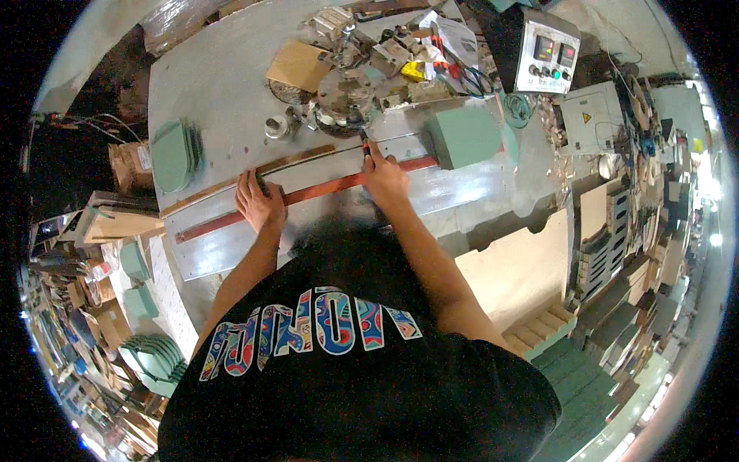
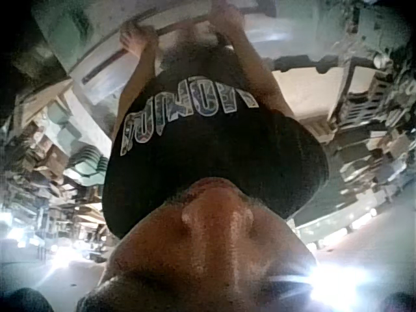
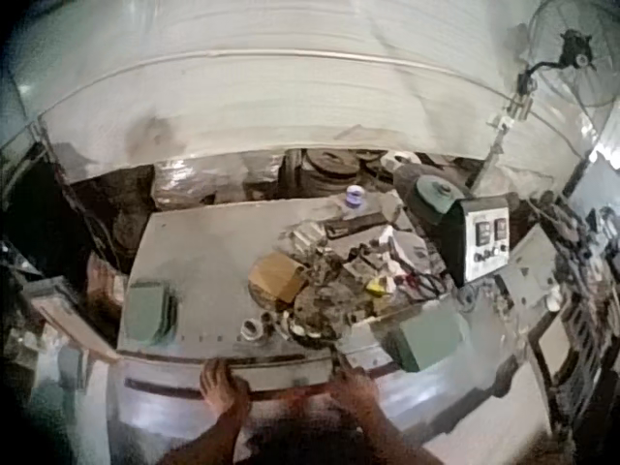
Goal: The person holds several green-surfaced wooden furniture components at a workbench, turning them over to inspect the edges. The person then uses a hand tool to trim or finish the edge of a component on the table.
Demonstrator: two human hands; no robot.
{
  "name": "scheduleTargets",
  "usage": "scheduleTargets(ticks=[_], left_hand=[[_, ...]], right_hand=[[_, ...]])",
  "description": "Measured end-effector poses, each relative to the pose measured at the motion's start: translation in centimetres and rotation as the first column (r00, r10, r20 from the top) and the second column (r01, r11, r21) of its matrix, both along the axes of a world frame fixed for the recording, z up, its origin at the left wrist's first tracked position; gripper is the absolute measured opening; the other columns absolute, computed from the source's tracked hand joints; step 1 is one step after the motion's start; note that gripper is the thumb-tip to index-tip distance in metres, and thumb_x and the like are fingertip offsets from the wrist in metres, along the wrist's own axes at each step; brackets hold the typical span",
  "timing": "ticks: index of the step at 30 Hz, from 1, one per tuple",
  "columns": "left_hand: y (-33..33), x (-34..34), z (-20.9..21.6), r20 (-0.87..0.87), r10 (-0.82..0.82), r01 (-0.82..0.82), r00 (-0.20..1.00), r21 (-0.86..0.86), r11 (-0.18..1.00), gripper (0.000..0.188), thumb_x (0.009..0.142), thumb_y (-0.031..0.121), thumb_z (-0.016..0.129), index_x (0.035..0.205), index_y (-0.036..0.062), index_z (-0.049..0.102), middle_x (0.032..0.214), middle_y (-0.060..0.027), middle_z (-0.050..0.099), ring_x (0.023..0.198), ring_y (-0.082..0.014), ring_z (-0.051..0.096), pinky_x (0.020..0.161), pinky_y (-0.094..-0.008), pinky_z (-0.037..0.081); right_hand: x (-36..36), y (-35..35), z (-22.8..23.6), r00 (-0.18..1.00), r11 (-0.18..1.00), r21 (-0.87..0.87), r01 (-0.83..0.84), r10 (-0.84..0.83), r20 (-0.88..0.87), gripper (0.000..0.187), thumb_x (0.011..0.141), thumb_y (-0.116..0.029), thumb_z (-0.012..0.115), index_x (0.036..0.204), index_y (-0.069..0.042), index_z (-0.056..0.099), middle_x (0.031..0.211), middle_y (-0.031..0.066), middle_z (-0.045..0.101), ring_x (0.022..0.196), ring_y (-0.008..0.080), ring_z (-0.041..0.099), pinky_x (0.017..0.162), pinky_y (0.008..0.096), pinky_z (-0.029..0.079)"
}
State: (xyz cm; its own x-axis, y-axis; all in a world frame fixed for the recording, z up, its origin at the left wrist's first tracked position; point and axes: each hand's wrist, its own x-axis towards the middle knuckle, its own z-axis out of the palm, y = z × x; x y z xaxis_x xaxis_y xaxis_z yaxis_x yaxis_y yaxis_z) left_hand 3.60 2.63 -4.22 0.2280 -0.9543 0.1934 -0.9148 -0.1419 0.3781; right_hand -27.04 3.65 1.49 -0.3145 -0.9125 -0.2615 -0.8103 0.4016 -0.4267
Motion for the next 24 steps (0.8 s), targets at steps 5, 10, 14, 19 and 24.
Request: scheduleTargets(ticks=[5,10,14,19,24], left_hand=[[0.0,-0.3,-0.3,0.043,-0.006,0.007,0.999,-0.017,1.0,0.062,0.1,0.03,0.061,0.16,0.0123,0.056,0.167,-0.0109,0.053,0.161,-0.0326,0.041,0.134,-0.0538,0.025],[0.0,0.0,-1.0,0.078,-0.014,0.018,0.997,-0.063,0.998,0.06,0.101,0.028,0.061,0.159,0.0123,0.057,0.168,-0.0109,0.053,0.159,-0.0347,0.043,0.133,-0.054,0.028],[0.1,-0.2,-1.2,0.095,-0.027,0.034,0.995,-0.073,0.997,0.059,0.101,0.028,0.06,0.158,0.0122,0.057,0.167,-0.01,0.054,0.158,-0.0346,0.044,0.132,-0.0541,0.03],[0.2,-0.3,-1.1,0.096,-0.019,0.027,0.995,-0.08,0.996,0.059,0.102,0.029,0.059,0.159,0.0125,0.057,0.167,-0.0093,0.055,0.158,-0.0346,0.045,0.132,-0.0538,0.031],[0.2,0.0,-1.4,0.105,-0.013,0.019,0.994,-0.049,0.999,0.059,0.103,0.03,0.059,0.159,0.0126,0.056,0.169,-0.0096,0.053,0.16,-0.0342,0.043,0.133,-0.0534,0.029]], right_hand=[[-0.7,-0.1,0.3,0.994,0.997,-0.019,-0.068,0.066,-0.089,0.048,0.113,-0.041,0.056,0.161,-0.034,0.057,0.111,0.0246,0.072,0.093,0.0498,0.076,0.081,0.0619,0.062],[-1.4,0.0,-0.7,0.987,0.988,-0.105,-0.109,0.095,-0.128,0.047,0.112,-0.039,0.058,0.158,-0.031,0.06,0.107,0.0225,0.073,0.085,0.0469,0.077,0.075,0.0601,0.063],[-1.9,0.3,-1.6,0.996,0.987,-0.139,-0.08,0.075,-0.041,0.048,0.111,-0.039,0.059,0.159,-0.032,0.06,0.106,0.0215,0.073,0.084,0.046,0.077,0.073,0.0597,0.063],[-1.9,0.7,-2.8,0.999,0.982,-0.186,-0.041,0.042,0.001,0.049,0.11,-0.038,0.062,0.159,-0.033,0.06,0.103,0.0194,0.072,0.08,0.0445,0.076,0.07,0.0598,0.062],[-1.9,0.6,-3.3,0.991,0.984,-0.155,-0.093,0.076,-0.114,0.052,0.111,-0.041,0.063,0.162,-0.038,0.054,0.109,0.0173,0.071,0.088,0.0413,0.078,0.071,0.0572,0.064]])
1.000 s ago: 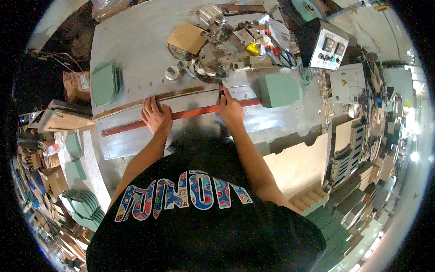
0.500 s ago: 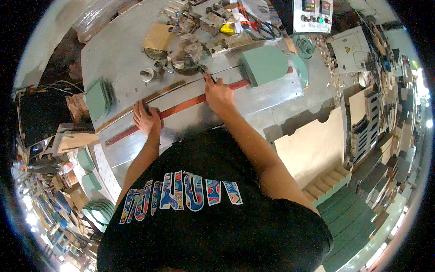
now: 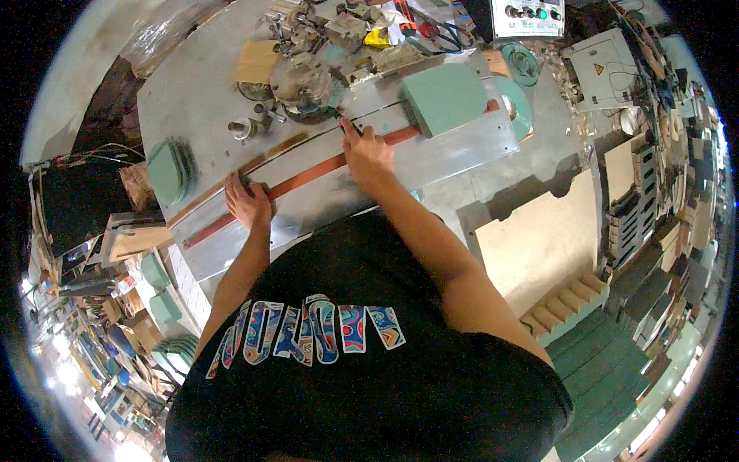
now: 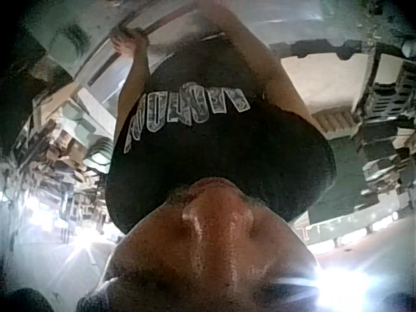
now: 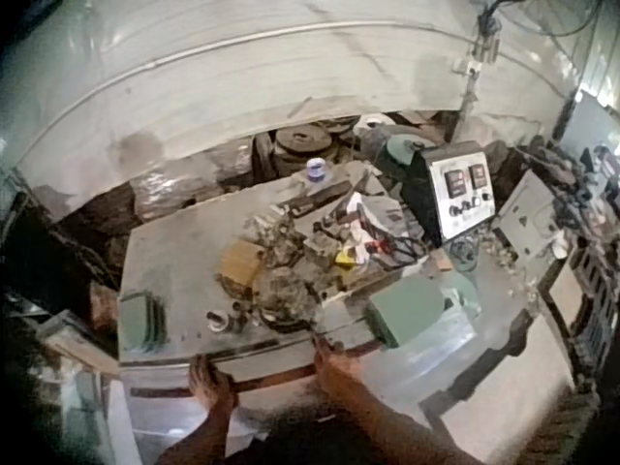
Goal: The person holds several green-surfaced wooden furniture components at a workbench, turning them over to inspect the edges. The person then uses a hand tool to trim or finish the edge of a component on the table.
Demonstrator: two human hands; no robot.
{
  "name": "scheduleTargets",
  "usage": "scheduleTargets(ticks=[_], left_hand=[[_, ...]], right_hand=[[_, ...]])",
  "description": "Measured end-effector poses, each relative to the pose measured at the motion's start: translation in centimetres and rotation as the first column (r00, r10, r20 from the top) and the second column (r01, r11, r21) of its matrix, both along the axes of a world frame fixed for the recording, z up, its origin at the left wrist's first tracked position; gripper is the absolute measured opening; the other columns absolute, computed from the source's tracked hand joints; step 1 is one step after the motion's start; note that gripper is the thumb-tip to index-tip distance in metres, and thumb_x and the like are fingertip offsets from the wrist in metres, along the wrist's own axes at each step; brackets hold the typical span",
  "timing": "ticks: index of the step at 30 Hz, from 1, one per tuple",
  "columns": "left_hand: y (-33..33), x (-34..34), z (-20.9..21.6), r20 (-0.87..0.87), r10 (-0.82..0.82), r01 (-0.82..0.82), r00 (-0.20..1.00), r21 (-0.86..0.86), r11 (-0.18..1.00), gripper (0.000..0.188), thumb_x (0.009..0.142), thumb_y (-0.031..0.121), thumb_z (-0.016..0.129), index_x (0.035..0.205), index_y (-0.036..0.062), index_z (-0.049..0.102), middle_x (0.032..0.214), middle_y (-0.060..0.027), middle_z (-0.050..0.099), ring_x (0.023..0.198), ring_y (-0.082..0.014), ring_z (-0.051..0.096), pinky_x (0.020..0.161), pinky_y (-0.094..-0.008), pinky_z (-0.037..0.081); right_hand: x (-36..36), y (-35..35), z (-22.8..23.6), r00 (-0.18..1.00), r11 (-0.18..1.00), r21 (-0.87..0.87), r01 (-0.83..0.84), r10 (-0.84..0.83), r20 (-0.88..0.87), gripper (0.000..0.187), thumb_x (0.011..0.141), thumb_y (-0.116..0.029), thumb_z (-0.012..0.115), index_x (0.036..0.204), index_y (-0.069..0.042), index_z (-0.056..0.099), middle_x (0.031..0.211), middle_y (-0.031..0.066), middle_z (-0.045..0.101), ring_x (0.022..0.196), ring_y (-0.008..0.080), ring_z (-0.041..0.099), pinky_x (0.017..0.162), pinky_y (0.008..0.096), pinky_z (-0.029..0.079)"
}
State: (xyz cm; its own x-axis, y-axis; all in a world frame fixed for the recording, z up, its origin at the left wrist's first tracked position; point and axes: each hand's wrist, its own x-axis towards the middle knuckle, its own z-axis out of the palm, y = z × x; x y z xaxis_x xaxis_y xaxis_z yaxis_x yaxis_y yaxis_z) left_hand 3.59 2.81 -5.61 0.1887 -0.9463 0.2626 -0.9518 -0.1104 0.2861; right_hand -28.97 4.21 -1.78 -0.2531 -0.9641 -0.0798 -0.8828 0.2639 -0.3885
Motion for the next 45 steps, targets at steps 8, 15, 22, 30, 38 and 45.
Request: scheduleTargets(ticks=[8,15,22,30,38,45], left_hand=[[-0.1,0.0,0.3,-0.03,0.02,-0.018,0.999,0.038,0.999,0.059,0.103,0.03,0.059,0.16,0.012,0.055,0.17,-0.0103,0.052,0.16,-0.0347,0.041,0.133,-0.0537,0.026],[-0.2,0.1,0.3,-0.032,0.012,-0.011,0.999,0.045,0.999,0.06,0.103,0.031,0.06,0.16,0.0137,0.054,0.17,-0.0094,0.05,0.161,-0.0342,0.039,0.133,-0.0549,0.024],[-0.2,-0.2,0.8,-0.005,0.034,-0.034,0.999,0.083,0.996,0.063,0.101,0.03,0.06,0.161,0.0132,0.053,0.17,-0.0093,0.049,0.161,-0.0335,0.039,0.133,-0.055,0.024],[-0.4,-0.3,0.9,0.002,0.031,-0.031,1.0,0.072,0.997,0.063,0.101,0.032,0.061,0.16,0.0127,0.053,0.168,-0.0104,0.051,0.16,-0.0337,0.039,0.133,-0.055,0.024],[-0.4,-0.3,1.1,-0.025,0.043,-0.041,0.999,0.081,0.996,0.062,0.1,0.032,0.062,0.158,0.0123,0.054,0.167,-0.011,0.052,0.159,-0.0341,0.04,0.133,-0.0548,0.024],[-0.5,-0.3,0.8,-0.005,0.037,-0.036,0.999,0.07,0.997,0.062,0.099,0.031,0.062,0.158,0.0113,0.054,0.167,-0.0107,0.052,0.159,-0.0342,0.04,0.133,-0.055,0.025]], right_hand=[[0.1,0.1,0.7,0.998,0.998,-0.068,-0.005,0.001,-0.064,0.049,0.109,-0.037,0.066,0.157,-0.036,0.06,0.103,0.0146,0.067,0.085,0.0395,0.075,0.065,0.0564,0.062],[-0.3,-0.2,1.1,0.995,0.998,-0.06,0.018,-0.024,-0.099,0.052,0.11,-0.034,0.065,0.161,-0.035,0.056,0.108,0.0154,0.071,0.09,0.0398,0.077,0.07,0.0549,0.065],[-2.6,1.1,3.0,0.999,0.993,-0.119,0.026,-0.02,0.05,0.053,0.108,-0.033,0.067,0.161,-0.031,0.06,0.101,0.0175,0.07,0.085,0.0424,0.075,0.072,0.0549,0.062],[-5.3,-0.2,2.7,0.661,0.929,-0.149,0.338,-0.122,0.74,0.042,0.114,-0.032,0.063,0.144,-0.003,0.069,0.08,0.008,0.071,0.067,0.0165,0.066,0.063,0.0369,0.056],[-7.2,-4.0,3.3,0.186,0.875,0.218,0.432,-0.323,0.928,0.032,0.116,-0.036,0.057,0.103,-0.008,0.063,0.075,0.0061,0.067,0.057,0.017,0.063,0.052,0.0346,0.051],[-6.0,-3.7,2.8,0.108,0.836,0.312,0.452,-0.399,0.911,0.03,0.116,-0.036,0.059,0.103,-0.009,0.06,0.071,0.0049,0.062,0.05,0.0177,0.057,0.045,0.0362,0.047]])
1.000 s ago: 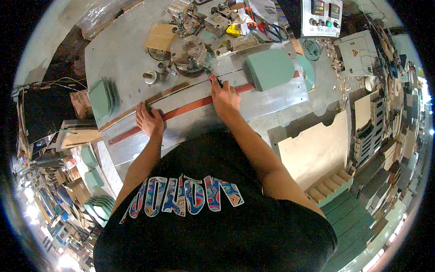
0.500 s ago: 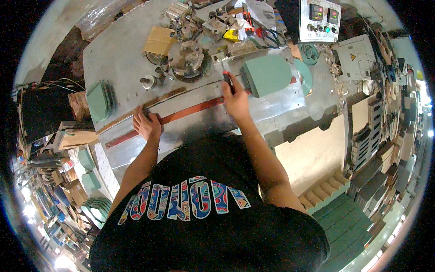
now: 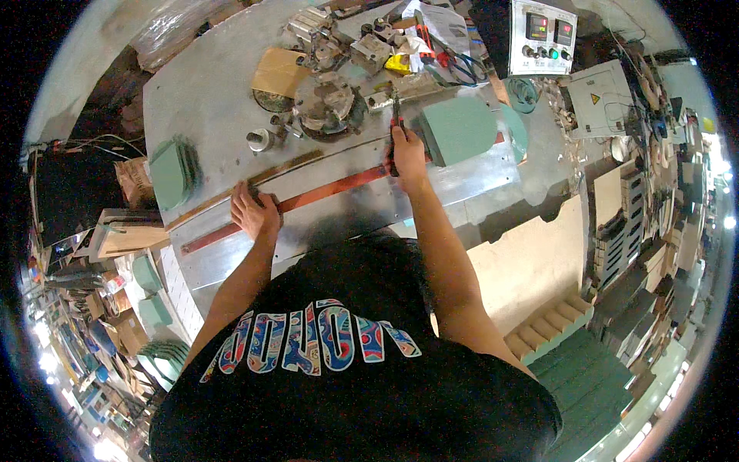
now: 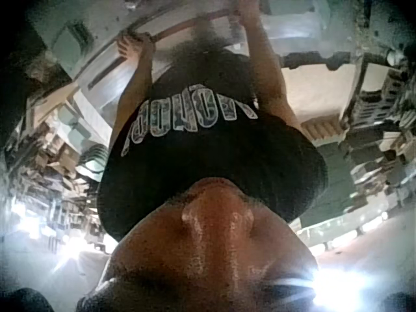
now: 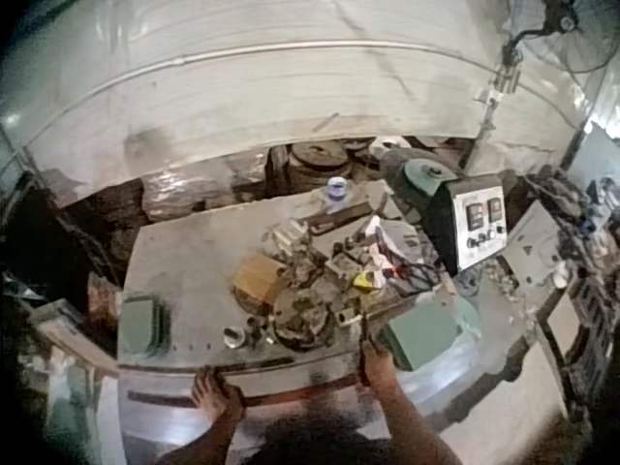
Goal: The person holds several green-surfaced wooden furniture components at a workbench, turning them over to inspect the edges. The person then uses a hand tool to trim or finish the edge of a component on the table.
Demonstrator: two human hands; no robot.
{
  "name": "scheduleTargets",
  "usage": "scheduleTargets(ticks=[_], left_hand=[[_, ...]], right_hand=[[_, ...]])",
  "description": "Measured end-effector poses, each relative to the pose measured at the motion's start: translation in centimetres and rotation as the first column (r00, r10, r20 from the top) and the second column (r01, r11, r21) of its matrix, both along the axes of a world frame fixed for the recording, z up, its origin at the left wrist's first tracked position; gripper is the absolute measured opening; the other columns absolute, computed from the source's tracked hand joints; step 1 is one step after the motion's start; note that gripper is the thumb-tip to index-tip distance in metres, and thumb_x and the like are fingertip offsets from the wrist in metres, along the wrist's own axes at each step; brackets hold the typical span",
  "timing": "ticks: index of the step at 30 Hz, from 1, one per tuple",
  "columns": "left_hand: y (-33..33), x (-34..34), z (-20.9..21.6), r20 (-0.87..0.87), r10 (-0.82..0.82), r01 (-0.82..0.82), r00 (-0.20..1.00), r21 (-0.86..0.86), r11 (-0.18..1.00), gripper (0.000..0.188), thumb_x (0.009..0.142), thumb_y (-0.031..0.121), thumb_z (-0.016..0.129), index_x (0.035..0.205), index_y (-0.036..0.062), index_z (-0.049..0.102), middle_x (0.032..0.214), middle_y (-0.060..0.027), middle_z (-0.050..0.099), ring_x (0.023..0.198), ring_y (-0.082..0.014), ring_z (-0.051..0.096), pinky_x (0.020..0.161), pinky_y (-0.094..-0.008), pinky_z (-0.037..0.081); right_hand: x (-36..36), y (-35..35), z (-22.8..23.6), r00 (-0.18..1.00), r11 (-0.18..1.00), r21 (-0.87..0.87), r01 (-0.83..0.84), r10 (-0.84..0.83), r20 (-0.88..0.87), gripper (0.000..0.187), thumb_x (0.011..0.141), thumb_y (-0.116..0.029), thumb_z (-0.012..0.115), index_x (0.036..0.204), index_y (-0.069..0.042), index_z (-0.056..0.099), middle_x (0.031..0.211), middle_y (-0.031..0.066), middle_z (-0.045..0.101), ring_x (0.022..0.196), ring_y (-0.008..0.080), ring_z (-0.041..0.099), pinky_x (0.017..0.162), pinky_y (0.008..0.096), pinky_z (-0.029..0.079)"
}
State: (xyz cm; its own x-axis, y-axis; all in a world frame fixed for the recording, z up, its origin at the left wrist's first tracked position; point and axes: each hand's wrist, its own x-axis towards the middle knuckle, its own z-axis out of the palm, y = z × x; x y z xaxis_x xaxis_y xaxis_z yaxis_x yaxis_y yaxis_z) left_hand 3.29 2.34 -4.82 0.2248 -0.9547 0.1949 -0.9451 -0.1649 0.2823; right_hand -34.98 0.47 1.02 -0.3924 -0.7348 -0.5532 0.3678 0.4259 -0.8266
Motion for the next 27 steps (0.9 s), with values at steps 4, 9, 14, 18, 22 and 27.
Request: scheduleTargets(ticks=[4,9,14,18,22,27], left_hand=[[0.0,0.3,-0.2,0.002,0.012,-0.012,1.0,0.013,1.0,0.063,0.099,0.03,0.062,0.158,0.0105,0.053,0.167,-0.0105,0.052,0.159,-0.0345,0.04,0.133,-0.0552,0.025],[-0.1,-0.1,0.6,-0.021,-0.018,0.018,1.0,0.016,1.0,0.063,0.099,0.03,0.062,0.158,0.0097,0.052,0.167,-0.0109,0.05,0.16,-0.0344,0.038,0.133,-0.0563,0.023],[-0.1,0.3,0.2,-0.023,-0.017,0.017,1.0,0.016,1.0,0.064,0.098,0.029,0.062,0.159,0.0106,0.052,0.168,-0.0108,0.05,0.161,-0.0347,0.037,0.132,-0.0562,0.024],[0.0,0.2,0.2,-0.045,-0.033,0.032,0.998,-0.025,0.999,0.064,0.098,0.029,0.063,0.159,0.0123,0.053,0.167,-0.0107,0.051,0.16,-0.0354,0.038,0.132,-0.056,0.025],[0.2,0.8,-0.5,-0.04,-0.061,0.058,0.997,-0.075,0.996,0.064,0.098,0.029,0.064,0.159,0.0131,0.054,0.166,-0.0105,0.052,0.159,-0.0358,0.04,0.132,-0.0565,0.025],[0.5,0.7,0.4,-0.052,-0.057,0.056,0.997,-0.031,0.998,0.065,0.097,0.03,0.064,0.158,0.0128,0.054,0.167,-0.0095,0.051,0.159,-0.0351,0.039,0.133,-0.0566,0.024]], right_hand=[[1.8,-0.4,0.9,0.998,0.996,0.07,0.06,-0.06,-0.003,0.027,0.115,-0.035,0.059,0.104,-0.01,0.06,0.07,0.0048,0.06,0.05,0.0181,0.056,0.044,0.0365,0.046],[3.0,-0.2,0.2,0.996,0.996,0.028,0.086,-0.086,0.005,0.026,0.115,-0.035,0.058,0.109,-0.01,0.059,0.074,0.0066,0.061,0.052,0.019,0.057,0.045,0.0363,0.047],[4.2,-0.4,0.1,0.986,0.989,0.017,0.15,-0.151,0.065,0.027,0.116,-0.032,0.054,0.106,-0.007,0.059,0.069,0.0071,0.06,0.05,0.0202,0.056,0.045,0.0382,0.046],[4.6,1.2,-3.0,0.95,0.981,0.113,0.157,-0.181,0.256,0.027,0.115,-0.036,0.059,0.109,-0.01,0.062,0.076,0.0072,0.063,0.055,0.0184,0.058,0.046,0.036,0.048],[7.7,5.2,-2.0,0.995,1.0,0.026,0.01,-0.013,0.1,0.028,0.116,-0.038,0.058,0.112,-0.012,0.066,0.075,0.005,0.064,0.054,0.0174,0.059,0.047,0.0354,0.048],[2.9,5.0,1.5,0.966,0.992,-0.028,-0.123,0.113,-0.233,0.035,0.115,-0.03,0.058,0.135,-0.005,0.071,0.083,0.0086,0.074,0.063,0.0175,0.069,0.057,0.0349,0.055]])
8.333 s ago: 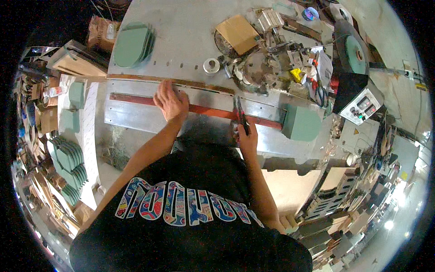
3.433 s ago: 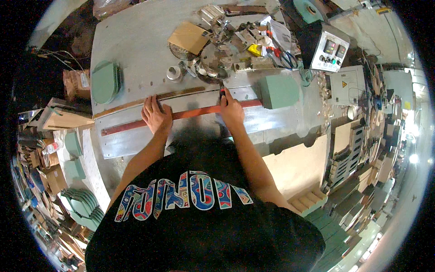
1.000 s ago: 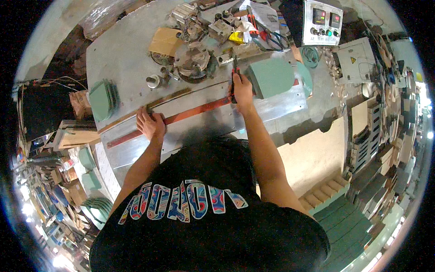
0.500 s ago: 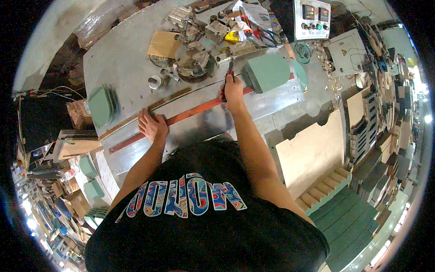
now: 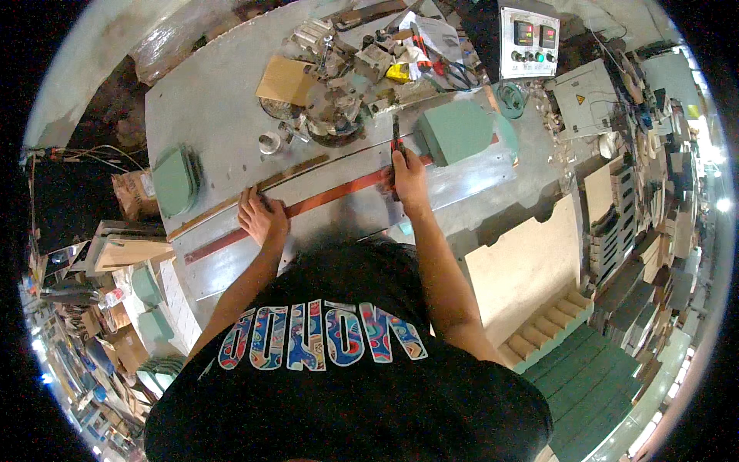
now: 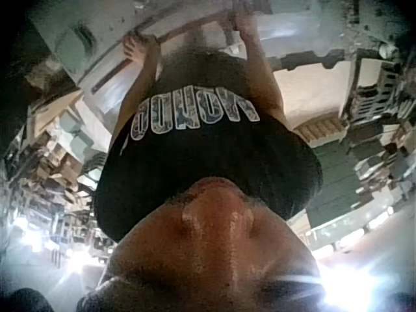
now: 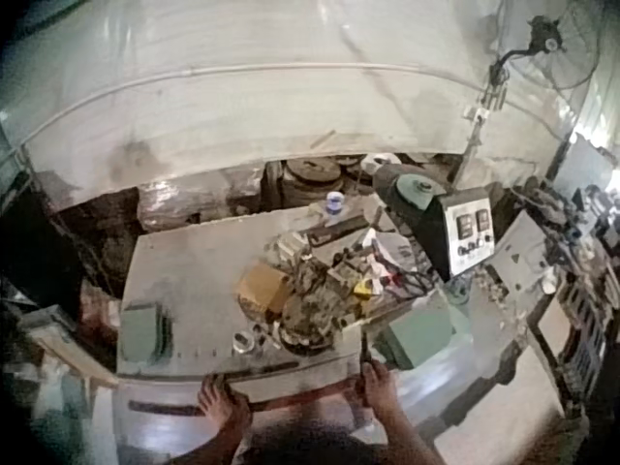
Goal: The person holds several green-surfaced wooden furniture components at a workbench, turning them over to inspect the edges. The person then uses a hand tool to trim or finish the edge of a component on the table.
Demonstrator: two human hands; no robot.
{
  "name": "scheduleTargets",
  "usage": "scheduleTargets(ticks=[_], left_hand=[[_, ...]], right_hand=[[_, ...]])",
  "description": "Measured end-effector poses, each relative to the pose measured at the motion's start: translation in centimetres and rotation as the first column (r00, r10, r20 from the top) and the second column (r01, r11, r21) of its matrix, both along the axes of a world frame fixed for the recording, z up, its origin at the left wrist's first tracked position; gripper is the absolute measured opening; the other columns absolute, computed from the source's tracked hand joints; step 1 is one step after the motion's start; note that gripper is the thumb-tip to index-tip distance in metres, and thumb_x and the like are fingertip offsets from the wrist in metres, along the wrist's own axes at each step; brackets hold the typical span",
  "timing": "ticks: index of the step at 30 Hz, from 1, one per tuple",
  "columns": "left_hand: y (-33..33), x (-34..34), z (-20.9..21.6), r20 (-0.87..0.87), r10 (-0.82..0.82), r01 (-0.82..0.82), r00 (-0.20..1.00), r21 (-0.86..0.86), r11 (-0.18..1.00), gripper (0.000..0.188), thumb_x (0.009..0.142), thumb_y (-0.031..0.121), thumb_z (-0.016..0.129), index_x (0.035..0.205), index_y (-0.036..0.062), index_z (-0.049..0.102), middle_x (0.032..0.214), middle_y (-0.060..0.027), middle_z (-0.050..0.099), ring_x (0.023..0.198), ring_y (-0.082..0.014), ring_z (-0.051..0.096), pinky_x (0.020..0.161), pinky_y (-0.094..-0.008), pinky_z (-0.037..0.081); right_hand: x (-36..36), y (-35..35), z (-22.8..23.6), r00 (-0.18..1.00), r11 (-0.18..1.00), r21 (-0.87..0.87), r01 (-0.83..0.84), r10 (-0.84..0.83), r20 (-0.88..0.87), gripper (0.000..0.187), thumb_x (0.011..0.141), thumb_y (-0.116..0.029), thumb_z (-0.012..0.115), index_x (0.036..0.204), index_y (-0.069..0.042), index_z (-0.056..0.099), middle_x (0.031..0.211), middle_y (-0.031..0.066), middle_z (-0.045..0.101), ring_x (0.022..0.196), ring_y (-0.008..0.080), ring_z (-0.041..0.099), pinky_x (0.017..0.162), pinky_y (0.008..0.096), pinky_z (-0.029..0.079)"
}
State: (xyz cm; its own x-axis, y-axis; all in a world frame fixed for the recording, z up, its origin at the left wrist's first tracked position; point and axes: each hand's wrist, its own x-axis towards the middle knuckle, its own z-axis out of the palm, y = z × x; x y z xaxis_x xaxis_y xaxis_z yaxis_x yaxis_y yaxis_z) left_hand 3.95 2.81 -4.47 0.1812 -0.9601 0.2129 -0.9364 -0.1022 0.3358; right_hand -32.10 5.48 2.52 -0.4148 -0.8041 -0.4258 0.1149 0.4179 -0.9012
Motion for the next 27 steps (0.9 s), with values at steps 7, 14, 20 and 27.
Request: scheduleTargets(ticks=[7,14,20,27], left_hand=[[-0.2,-0.3,0.1,-0.016,-0.001,0.001,1.0,-0.021,1.0,0.064,0.096,0.029,0.065,0.157,0.012,0.055,0.167,-0.0103,0.052,0.16,-0.0326,0.04,0.133,-0.0552,0.024],[-0.1,0.1,0.0,-0.025,0.005,-0.005,1.0,-0.007,1.0,0.064,0.096,0.03,0.066,0.157,0.0127,0.056,0.166,-0.0094,0.053,0.16,-0.0325,0.04,0.133,-0.0544,0.024],[0.1,-0.1,-0.2,-0.026,0.018,-0.018,1.0,-0.017,1.0,0.063,0.096,0.032,0.067,0.156,0.0137,0.057,0.166,-0.0077,0.053,0.159,-0.0323,0.041,0.132,-0.0545,0.026],[0.0,-0.1,-0.5,-0.025,0.032,-0.033,0.999,-0.015,0.999,0.061,0.098,0.031,0.065,0.156,0.0148,0.057,0.168,-0.0071,0.052,0.161,-0.0331,0.039,0.133,-0.0553,0.026]], right_hand=[[-3.2,-1.9,-0.8,0.497,0.967,-0.163,-0.198,-0.045,-0.867,0.042,0.111,-0.025,0.062,0.149,-0.007,0.067,0.092,0.011,0.073,0.073,0.0182,0.069,0.064,0.0345,0.056],[-2.2,-2.8,4.6,0.777,0.998,-0.018,0.057,-0.033,0.629,0.024,0.117,-0.036,0.058,0.127,-0.014,0.06,0.086,0.0072,0.066,0.064,0.016,0.056,0.053,0.0294,0.044],[-2.4,-2.4,4.9,0.786,1.0,-0.009,0.018,-0.009,0.618,0.027,0.117,-0.038,0.058,0.129,-0.014,0.062,0.086,0.007,0.066,0.063,0.0157,0.057,0.053,0.0294,0.046],[-4.1,-2.4,6.3,0.955,0.994,0.069,-0.082,0.058,0.292,0.031,0.115,-0.034,0.062,0.136,-0.011,0.067,0.08,0.0045,0.067,0.059,0.0149,0.062,0.05,0.0309,0.05]])
